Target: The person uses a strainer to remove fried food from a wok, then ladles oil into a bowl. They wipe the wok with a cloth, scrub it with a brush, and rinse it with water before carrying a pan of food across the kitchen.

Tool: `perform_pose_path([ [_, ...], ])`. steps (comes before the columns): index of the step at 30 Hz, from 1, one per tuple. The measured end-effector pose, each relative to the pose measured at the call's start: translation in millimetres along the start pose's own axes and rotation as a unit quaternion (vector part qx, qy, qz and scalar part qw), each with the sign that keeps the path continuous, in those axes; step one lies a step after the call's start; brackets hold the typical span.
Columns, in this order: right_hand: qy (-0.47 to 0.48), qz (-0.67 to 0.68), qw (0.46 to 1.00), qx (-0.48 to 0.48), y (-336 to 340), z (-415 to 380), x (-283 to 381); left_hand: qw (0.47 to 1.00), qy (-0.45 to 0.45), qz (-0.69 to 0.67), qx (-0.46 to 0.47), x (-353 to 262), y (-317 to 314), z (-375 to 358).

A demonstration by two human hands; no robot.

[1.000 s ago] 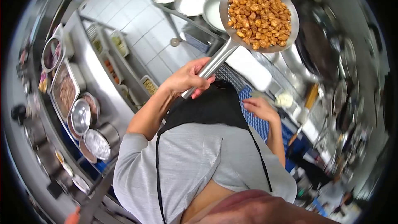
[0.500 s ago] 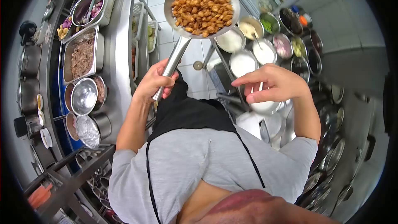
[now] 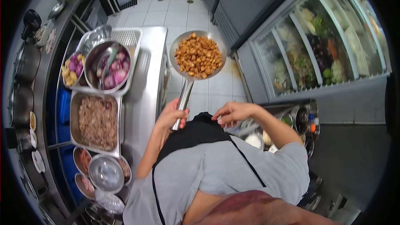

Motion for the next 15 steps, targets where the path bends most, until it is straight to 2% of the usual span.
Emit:
perform_pose_path([
  [5, -0.026, 0.128, 0.991, -0.033, 101, 56, -18, 0.999, -0.03, -0.03, -0.003, -74, 13, 62],
  [9, -0.022, 0.149, 0.986, -0.069, 210, 92, -14, 0.998, -0.046, -0.023, -0.03, -133, 28, 130],
  [13, -0.017, 0.048, 0.996, -0.072, 343, 135, 2, 0.996, -0.072, -0.045, -0.032, -196, 33, 202],
  [15, -0.026, -0.076, 0.991, -0.104, 410, 152, 32, 0.994, -0.069, -0.064, -0.049, -232, 27, 232],
])
Point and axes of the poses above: each hand's wrist, its own z-axis towards the middle knuckle, its own y-axis out of the back of the hand, x = y × z, the point moved 5 cm from there along z, towards the middle knuckle, and after that the axes turned 1 degree about y, right-handed, at the moved point
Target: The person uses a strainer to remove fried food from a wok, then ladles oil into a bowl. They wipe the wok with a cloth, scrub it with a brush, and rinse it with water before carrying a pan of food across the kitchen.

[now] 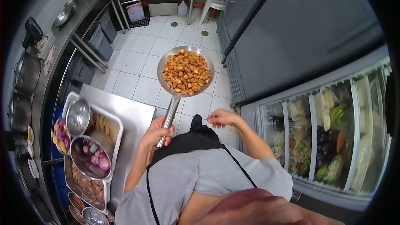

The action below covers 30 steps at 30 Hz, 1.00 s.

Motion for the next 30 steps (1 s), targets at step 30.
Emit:
perform_pose_path([
  [30, 0.148, -0.26, 0.902, -0.31, 522, 402, -145, 0.998, 0.011, 0.057, 0.009, -518, 10, 650],
])
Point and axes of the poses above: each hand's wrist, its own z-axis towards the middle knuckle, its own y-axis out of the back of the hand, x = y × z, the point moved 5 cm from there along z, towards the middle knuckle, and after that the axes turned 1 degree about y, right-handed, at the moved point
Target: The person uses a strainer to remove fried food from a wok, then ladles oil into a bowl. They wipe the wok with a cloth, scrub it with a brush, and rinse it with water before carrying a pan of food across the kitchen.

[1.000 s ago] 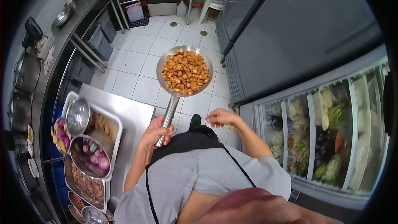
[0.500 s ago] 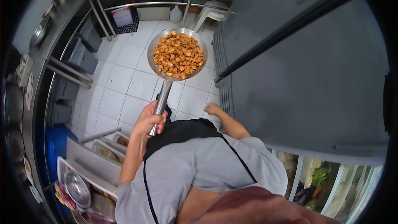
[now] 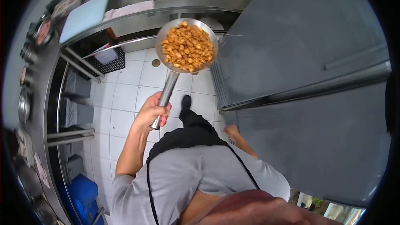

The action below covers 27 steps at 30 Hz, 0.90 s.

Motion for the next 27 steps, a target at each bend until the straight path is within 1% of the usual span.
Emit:
perform_pose_path([
  [1, -0.19, 0.173, 0.966, 0.042, 0, 29, -5, 1.0, -0.002, 0.002, -0.008, -14, 9, 11],
  [2, -0.371, 0.334, 0.864, 0.073, -2, 53, -4, 1.0, -0.001, 0.004, -0.011, -26, 17, 21],
  [3, -0.387, 0.313, 0.864, 0.071, 7, 80, 13, 1.0, -0.008, 0.009, -0.012, -29, 26, 9],
  [4, -0.403, 0.293, 0.864, 0.068, 16, 107, 29, 1.0, -0.003, 0.021, -0.023, -41, 33, 20],
  [5, -0.383, 0.181, 0.896, 0.13, 41, 152, 34, 1.0, -0.008, -0.001, -0.022, -65, 36, 34],
  [6, -0.351, 0.141, 0.913, 0.152, 56, 194, 29, 0.999, -0.003, -0.024, -0.025, -86, 35, 45],
  [7, -0.333, 0.167, 0.915, 0.158, 83, 230, 47, 0.998, 0.005, -0.049, -0.029, -102, 42, 46],
  [8, -0.307, 0.191, 0.922, 0.142, 94, 270, 51, 0.998, 0.001, -0.063, -0.029, -118, 58, 52],
  [9, -0.282, 0.165, 0.936, 0.13, 114, 308, 55, 0.998, 0.001, -0.061, -0.033, -133, 69, 60],
  [10, -0.256, 0.164, 0.95, 0.077, 110, 249, 60, 0.999, -0.007, -0.012, -0.029, -80, 23, 18],
  [12, -0.26, 0.131, 0.953, 0.081, 136, 290, 62, 0.999, -0.008, -0.002, -0.042, -83, 29, 29],
  [15, -0.265, 0.132, 0.955, 0.026, 147, 313, 57, 0.999, -0.008, 0.008, -0.036, -79, 40, 39],
  [16, -0.254, 0.133, 0.958, -0.006, 149, 318, 58, 0.999, -0.005, 0.021, -0.034, -81, 46, 42],
  [17, -0.257, 0.132, 0.957, -0.002, 154, 307, 68, 0.999, 0.003, 0.03, -0.021, -83, 52, 33],
  [19, -0.254, 0.154, 0.955, 0.017, 144, 301, 84, 0.999, 0.015, 0.041, -0.002, -85, 70, 41],
  [20, -0.284, 0.196, 0.938, 0.036, 132, 287, 99, 0.998, 0.025, 0.053, 0.005, -86, 81, 43],
  [22, -0.32, 0.259, 0.91, 0.048, 145, 275, 116, 0.996, 0.019, 0.067, 0.047, -92, 93, 54],
  [25, -0.343, 0.352, 0.869, 0.061, 157, 253, 138, 0.992, 0.026, 0.087, 0.087, -92, 112, 70],
  [27, -0.34, 0.361, 0.868, -0.031, 196, 254, 147, 0.989, 0.011, 0.098, 0.11, -99, 117, 75],
])
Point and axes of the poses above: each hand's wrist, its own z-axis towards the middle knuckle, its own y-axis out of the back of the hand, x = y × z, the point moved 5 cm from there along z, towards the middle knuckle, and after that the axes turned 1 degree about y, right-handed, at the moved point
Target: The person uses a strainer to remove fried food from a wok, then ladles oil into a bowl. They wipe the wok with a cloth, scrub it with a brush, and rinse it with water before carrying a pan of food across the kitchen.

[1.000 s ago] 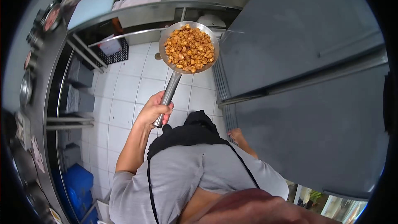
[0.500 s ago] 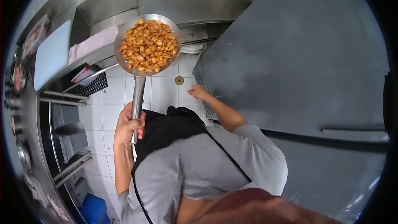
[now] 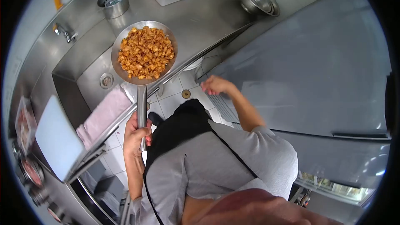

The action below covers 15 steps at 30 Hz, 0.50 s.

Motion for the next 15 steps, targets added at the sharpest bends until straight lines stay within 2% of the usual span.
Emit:
perform_pose_path([
  [1, 0.019, 0.016, 0.999, -0.034, 16, 1, 13, 1.0, -0.006, 0.013, 0.007, -1, 4, 3],
  [2, 0.09, 0.028, 0.991, -0.096, 40, 8, 24, 0.999, -0.017, 0.025, 0.011, -1, 7, 6],
  [3, 0.097, 0.022, 0.977, -0.189, 64, 1, 52, 0.999, -0.016, 0.033, 0.006, 2, 10, 6],
  [5, 0.137, 0.061, 0.945, -0.292, 105, 25, 75, 1.0, 0.011, 0.022, 0.01, 7, 27, 11],
  [6, 0.171, 0.0, 0.906, -0.388, 136, 28, 96, 1.0, 0.008, 0.021, 0.014, 9, 32, 14],
  [7, 0.182, -0.004, 0.882, -0.436, 168, 37, 106, 0.999, -0.003, 0.028, 0.028, 12, 37, 16],
  [8, 0.204, 0.021, 0.83, -0.519, 203, 48, 109, 0.999, -0.005, 0.037, 0.028, 17, 42, 17],
  [9, 0.196, 0.105, 0.815, -0.535, 225, 40, 124, 0.999, -0.008, 0.044, 0.027, 21, 43, 16],
  [10, 0.196, 0.125, 0.78, -0.58, 263, 47, 120, 0.998, -0.016, 0.052, 0.029, 22, 41, 18],
  [11, 0.163, 0.06, 0.742, -0.648, 297, 52, 106, 0.998, 0.006, 0.06, 0.033, 19, 46, 17],
  [13, 0.091, 0.023, 0.701, -0.707, 343, 31, 112, 0.998, 0.0, 0.06, 0.016, 22, 44, 17],
  [14, 0.058, -0.012, 0.688, -0.724, 360, 18, 107, 0.998, -0.001, 0.059, 0.006, 23, 42, 16],
  [15, 0.03, -0.019, 0.703, -0.71, 383, 17, 90, 0.998, -0.004, 0.056, 0.003, 25, 40, 16],
])
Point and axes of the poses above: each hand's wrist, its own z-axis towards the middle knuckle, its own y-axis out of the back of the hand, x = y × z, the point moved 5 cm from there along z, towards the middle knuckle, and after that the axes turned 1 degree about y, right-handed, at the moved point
